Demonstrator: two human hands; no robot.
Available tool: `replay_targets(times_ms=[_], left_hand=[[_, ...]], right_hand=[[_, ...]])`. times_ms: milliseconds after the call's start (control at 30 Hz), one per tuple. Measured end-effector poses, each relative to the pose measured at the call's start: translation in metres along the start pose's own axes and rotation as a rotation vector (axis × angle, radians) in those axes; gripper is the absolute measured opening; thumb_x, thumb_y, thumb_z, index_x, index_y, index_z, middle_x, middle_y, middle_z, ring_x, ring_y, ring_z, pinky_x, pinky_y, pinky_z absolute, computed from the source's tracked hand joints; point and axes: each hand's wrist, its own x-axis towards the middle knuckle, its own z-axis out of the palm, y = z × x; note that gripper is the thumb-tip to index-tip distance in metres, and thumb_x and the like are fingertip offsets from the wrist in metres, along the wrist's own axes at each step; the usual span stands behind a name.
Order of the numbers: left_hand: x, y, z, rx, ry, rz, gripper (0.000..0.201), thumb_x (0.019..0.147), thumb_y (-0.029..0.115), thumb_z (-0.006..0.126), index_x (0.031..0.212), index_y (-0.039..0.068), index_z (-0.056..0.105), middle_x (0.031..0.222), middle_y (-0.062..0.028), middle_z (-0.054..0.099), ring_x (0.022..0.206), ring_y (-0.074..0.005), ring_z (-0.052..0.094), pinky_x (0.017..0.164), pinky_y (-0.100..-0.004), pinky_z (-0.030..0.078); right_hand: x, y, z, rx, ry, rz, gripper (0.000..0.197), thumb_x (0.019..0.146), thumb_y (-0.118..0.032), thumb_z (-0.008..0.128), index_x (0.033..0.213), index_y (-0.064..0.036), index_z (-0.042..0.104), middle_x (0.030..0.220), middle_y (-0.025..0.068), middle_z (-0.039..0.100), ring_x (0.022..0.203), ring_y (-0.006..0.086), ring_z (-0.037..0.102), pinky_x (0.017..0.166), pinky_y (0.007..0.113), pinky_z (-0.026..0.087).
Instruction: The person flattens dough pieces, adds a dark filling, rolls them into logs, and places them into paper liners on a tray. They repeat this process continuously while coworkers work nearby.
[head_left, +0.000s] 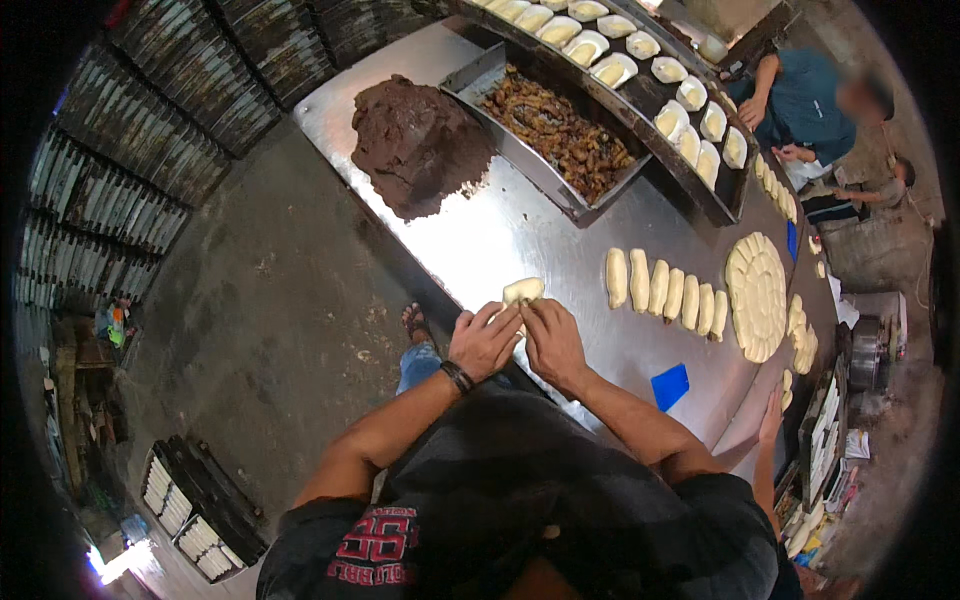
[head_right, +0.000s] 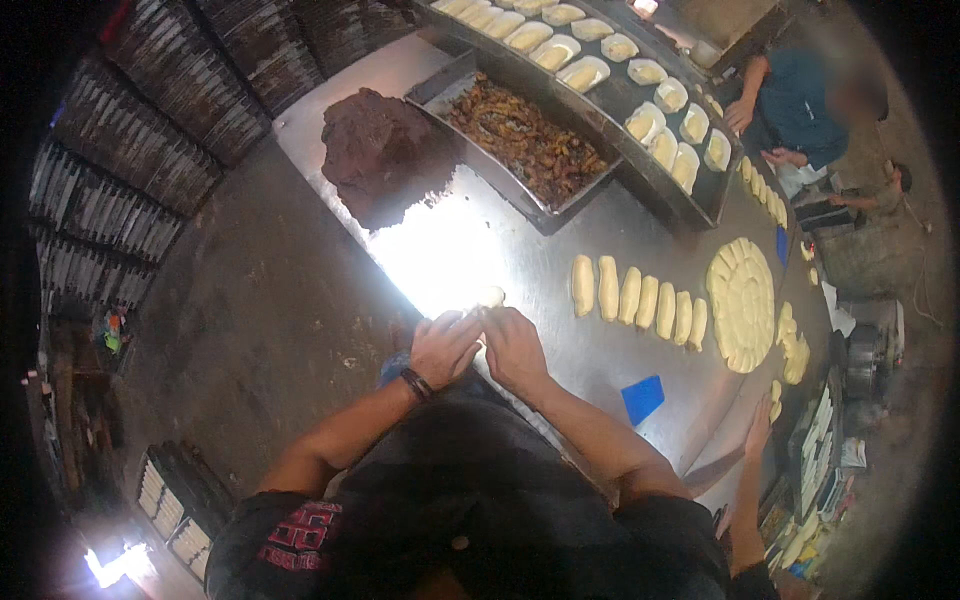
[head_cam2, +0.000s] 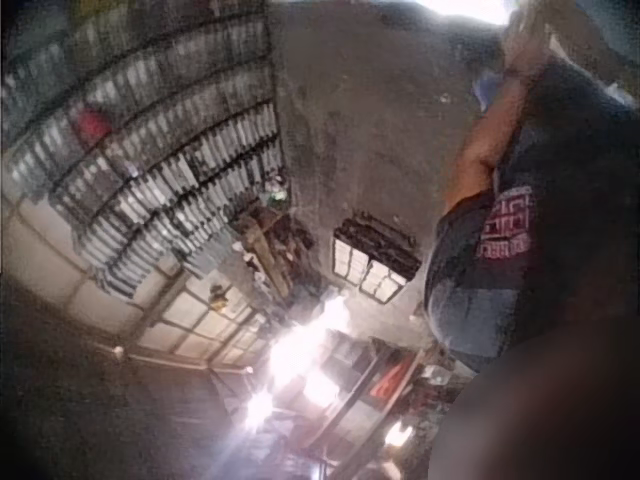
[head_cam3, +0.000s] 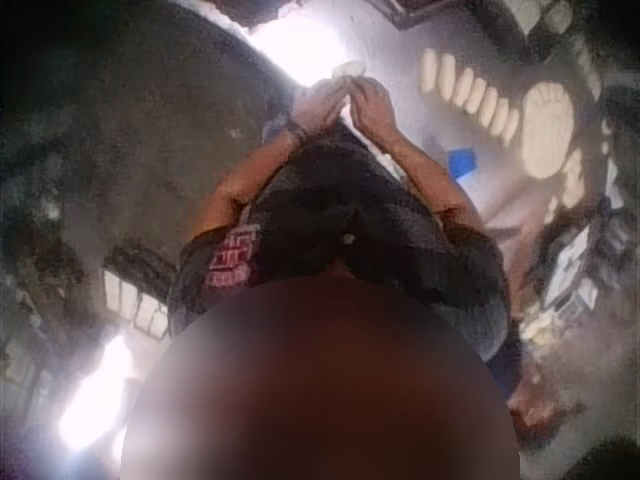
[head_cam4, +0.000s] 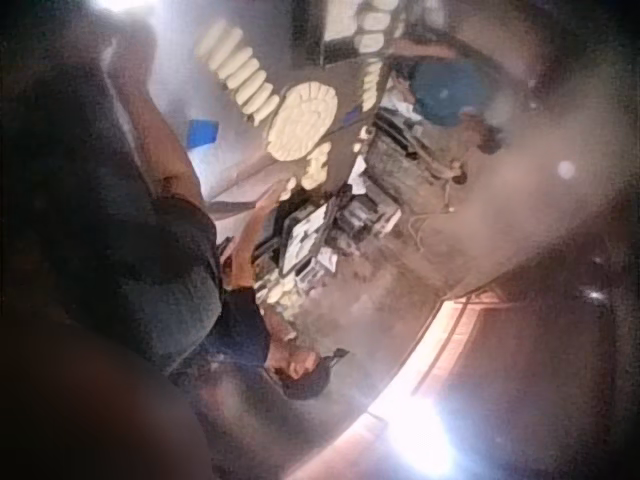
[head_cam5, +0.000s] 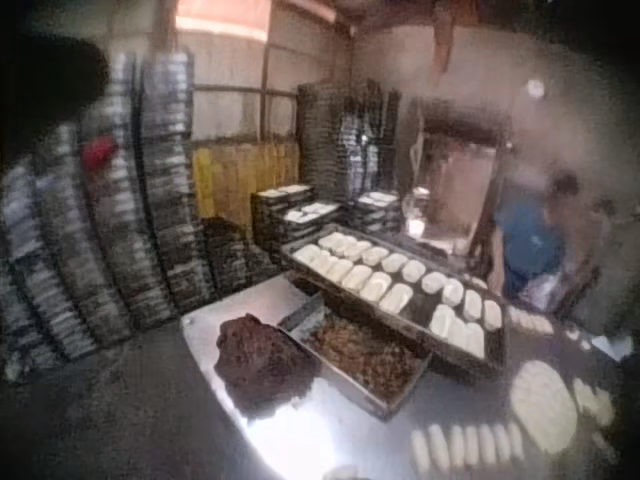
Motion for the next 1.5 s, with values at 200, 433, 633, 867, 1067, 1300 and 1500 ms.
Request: replay_targets(times_ms=[200,433,633,867,1067,1300,1500], left_hand=[[0.004,-0.021,-0.006,-0.059,0.067,0.029,0.040,0.088,0.026,0.061,0.125,0.012,0.060,0.144,-0.0102,0.048,0.127,-0.0303,0.044,0.099,-0.0531,0.032],[-0.009,-0.008,-0.006,-0.283,-0.302,-0.055,0.080,0.089,0.034,0.060,0.150,-0.004,0.023,0.154,-0.0245,0.029,0.147,-0.0399,0.020,0.115,-0.0568,0.020],[0.000,-0.020,-0.039,-0.138,-0.399,0.021,0.074,0.088,0.036,0.061,0.145,-0.002,0.034,0.152,-0.0200,0.035,0.141,-0.0331,0.033,0.109,-0.0535,0.026],[-0.004,-0.018,-0.025,-0.204,-0.267,0.036,0.082,0.095,0.059,0.038,0.150,-0.001,0.026,0.158,-0.0214,0.021,0.146,-0.0410,0.018,0.114,-0.0594,0.015],[-0.020,-0.032,-0.034,-0.060,-0.505,0.122,0.085,0.093,0.057,0.045,0.152,0.000,0.021,0.158,-0.0195,0.023,0.147,-0.0344,0.020,0.116,-0.0563,0.018],[-0.006,-0.043,-0.036,-0.184,-0.199,0.102,0.076,0.092,0.050,0.052,0.148,0.002,0.034,0.157,-0.0190,0.026,0.146,-0.0398,0.022,0.112,-0.0611,0.019],[-0.023,-0.067,-0.040,-0.125,-0.554,0.361,0.080,0.096,0.056,0.042,0.150,-0.002,0.027,0.158,-0.0210,0.023,0.148,-0.0352,0.017,0.116,-0.0600,0.014]], right_hand=[[-0.003,0.017,0.005,0.064,-0.110,0.017,0.036,0.076,-0.004,0.060,0.112,-0.0052,0.063,0.105,0.0173,0.058,0.101,0.0360,0.055,0.087,0.046,0.044],[-0.020,-0.010,0.029,0.037,-0.056,0.058,0.057,0.076,-0.010,0.062,0.130,0.0064,0.051,0.130,0.0275,0.050,0.125,0.0450,0.045,0.107,0.052,0.037],[-0.013,-0.007,0.014,0.046,-0.175,0.060,0.054,0.073,-0.018,0.064,0.124,-0.0003,0.059,0.126,0.0226,0.056,0.117,0.0410,0.053,0.100,0.049,0.041],[-0.013,-0.013,0.029,0.045,0.011,0.087,0.051,0.075,-0.004,0.062,0.125,0.0054,0.054,0.132,0.0241,0.051,0.122,0.0416,0.050,0.102,0.048,0.041],[-0.026,-0.025,0.029,0.001,-0.262,0.156,0.069,0.074,-0.022,0.066,0.133,0.0080,0.047,0.141,0.0264,0.044,0.133,0.0426,0.039,0.110,0.048,0.033],[0.005,-0.027,0.015,0.094,0.039,0.052,0.046,0.078,-0.011,0.062,0.121,0.0047,0.057,0.122,0.0247,0.057,0.113,0.0420,0.056,0.101,0.047,0.044],[-0.006,-0.068,0.026,-0.075,-0.219,0.261,0.053,0.084,-0.023,0.063,0.128,0.0050,0.055,0.137,0.0272,0.049,0.131,0.0432,0.044,0.112,0.048,0.035]])
